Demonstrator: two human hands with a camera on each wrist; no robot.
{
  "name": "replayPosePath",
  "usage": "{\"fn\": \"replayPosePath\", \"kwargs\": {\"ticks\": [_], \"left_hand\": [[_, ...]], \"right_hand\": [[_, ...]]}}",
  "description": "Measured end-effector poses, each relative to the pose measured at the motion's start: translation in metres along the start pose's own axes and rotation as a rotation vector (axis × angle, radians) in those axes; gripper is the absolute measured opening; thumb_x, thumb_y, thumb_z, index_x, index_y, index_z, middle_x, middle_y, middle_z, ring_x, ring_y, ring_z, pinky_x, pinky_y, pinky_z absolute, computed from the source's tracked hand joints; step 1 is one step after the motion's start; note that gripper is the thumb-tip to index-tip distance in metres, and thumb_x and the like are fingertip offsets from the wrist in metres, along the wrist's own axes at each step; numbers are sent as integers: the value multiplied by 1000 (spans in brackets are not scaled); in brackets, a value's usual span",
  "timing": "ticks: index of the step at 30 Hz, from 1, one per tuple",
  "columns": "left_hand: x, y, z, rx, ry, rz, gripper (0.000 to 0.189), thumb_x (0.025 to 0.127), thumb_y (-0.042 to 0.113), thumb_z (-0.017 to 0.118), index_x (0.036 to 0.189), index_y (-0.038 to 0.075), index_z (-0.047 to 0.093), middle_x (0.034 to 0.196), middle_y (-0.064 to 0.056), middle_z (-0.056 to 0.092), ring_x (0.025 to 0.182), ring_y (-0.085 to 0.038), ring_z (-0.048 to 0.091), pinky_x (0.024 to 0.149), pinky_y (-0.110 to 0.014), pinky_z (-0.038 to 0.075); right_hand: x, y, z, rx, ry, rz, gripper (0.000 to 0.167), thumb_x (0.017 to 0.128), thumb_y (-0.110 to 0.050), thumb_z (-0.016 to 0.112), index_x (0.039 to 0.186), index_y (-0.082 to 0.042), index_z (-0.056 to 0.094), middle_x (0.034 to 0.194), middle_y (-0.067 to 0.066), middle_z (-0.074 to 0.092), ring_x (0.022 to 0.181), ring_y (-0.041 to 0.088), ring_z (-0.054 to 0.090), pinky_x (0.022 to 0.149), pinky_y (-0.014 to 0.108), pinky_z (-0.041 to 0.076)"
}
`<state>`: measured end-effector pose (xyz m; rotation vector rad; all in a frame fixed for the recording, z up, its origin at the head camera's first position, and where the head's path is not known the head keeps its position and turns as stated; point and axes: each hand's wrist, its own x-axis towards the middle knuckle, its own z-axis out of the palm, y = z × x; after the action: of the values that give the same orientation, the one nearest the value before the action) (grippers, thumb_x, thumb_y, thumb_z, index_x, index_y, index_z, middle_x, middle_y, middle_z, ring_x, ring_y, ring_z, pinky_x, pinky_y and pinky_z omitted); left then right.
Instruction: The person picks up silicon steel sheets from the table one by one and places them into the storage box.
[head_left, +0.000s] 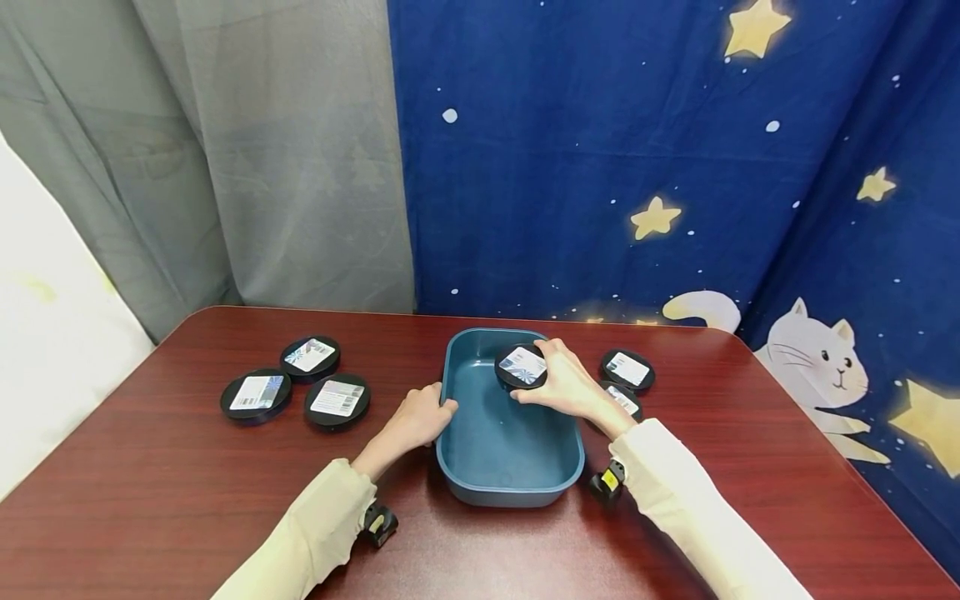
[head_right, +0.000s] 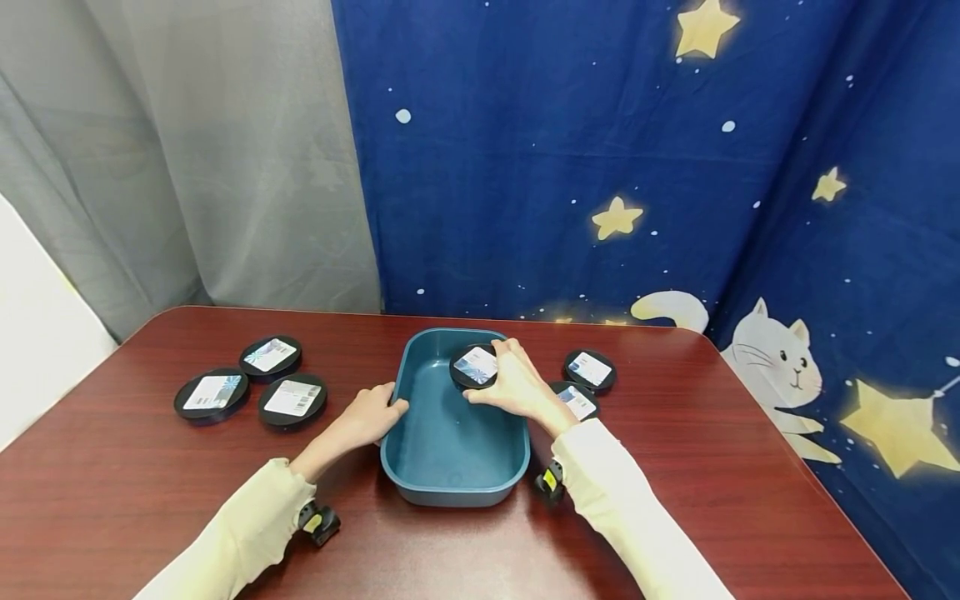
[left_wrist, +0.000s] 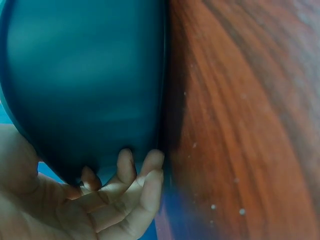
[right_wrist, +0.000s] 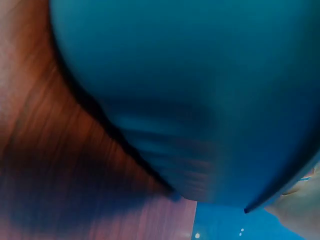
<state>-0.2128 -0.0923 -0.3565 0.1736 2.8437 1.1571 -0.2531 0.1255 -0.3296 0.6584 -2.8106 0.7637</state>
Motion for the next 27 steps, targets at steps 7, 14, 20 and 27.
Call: {"fn": "replayPosePath", "kwargs": {"ticks": [7, 14, 20, 27], "left_hand": [[1, 0, 1, -4, -3, 1, 17, 86, 13, 44, 88, -2, 52, 61, -9, 48, 41, -16, 48, 42, -27, 42], [1, 0, 1, 0, -7, -3, 17, 87, 14, 44, 88, -1, 51, 61, -10, 48, 41, -16, 49, 42, -27, 42], [0, 0, 1, -6, -13, -8, 17, 87, 13, 44, 89, -2, 51, 62, -10, 48, 43, -16, 49, 42, -27, 43], [0, 1, 1, -4, -19, -15, 17, 87, 13, 44, 91, -2, 52, 63, -9, 48, 44, -17, 50, 43, -27, 43]], "right_hand": [[11, -1, 2, -40, -71, 3, 84, 64, -36, 75, 123, 12, 41, 108, 22, 49, 94, 30, 51, 83, 41, 42], [18, -4, 7, -88, -152, 12, 84, 65, -36, 75, 123, 13, 39, 112, 23, 49, 102, 30, 46, 87, 40, 40], [23, -5, 11, -120, -205, 21, 84, 66, -36, 74, 124, 12, 39, 111, 23, 49, 101, 28, 45, 85, 39, 41], [25, -7, 14, -157, -255, 32, 83, 67, -36, 74, 125, 13, 39, 112, 22, 47, 100, 28, 46, 87, 40, 40]]}}
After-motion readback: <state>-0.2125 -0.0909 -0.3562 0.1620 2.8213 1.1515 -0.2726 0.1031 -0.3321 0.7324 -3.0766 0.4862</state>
